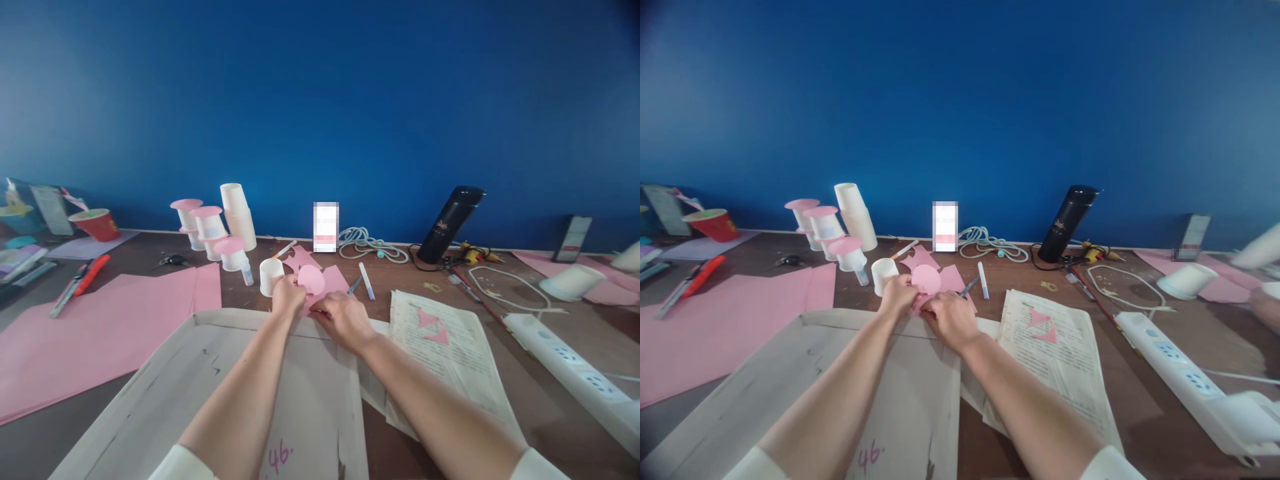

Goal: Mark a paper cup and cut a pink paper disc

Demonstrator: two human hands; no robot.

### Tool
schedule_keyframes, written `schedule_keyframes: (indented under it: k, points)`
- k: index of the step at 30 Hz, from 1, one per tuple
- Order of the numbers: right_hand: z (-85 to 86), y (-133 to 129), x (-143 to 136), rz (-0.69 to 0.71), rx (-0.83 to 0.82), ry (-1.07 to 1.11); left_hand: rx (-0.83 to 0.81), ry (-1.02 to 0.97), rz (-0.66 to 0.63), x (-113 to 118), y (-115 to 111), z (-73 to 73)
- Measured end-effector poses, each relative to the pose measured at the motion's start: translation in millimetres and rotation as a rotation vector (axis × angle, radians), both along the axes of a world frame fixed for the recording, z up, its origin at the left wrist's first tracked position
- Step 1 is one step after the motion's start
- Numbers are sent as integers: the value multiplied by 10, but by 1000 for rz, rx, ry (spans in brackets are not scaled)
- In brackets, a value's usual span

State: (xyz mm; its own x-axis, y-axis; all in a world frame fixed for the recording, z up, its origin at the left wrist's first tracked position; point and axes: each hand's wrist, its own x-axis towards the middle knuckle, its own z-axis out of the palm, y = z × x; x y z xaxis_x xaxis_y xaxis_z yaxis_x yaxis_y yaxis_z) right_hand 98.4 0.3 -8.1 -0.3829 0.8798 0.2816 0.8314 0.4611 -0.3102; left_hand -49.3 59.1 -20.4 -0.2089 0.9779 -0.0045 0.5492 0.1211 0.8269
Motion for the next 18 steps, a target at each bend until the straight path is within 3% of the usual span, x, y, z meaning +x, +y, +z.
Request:
schedule_keyframes:
  k: [10, 18]
  points:
    - [6, -52, -289, -86, 9, -77, 69, 221, -41, 13, -34, 1]
    - [-81, -52, -312, -163, -72, -29, 71, 329, -64, 42, -109, 26]
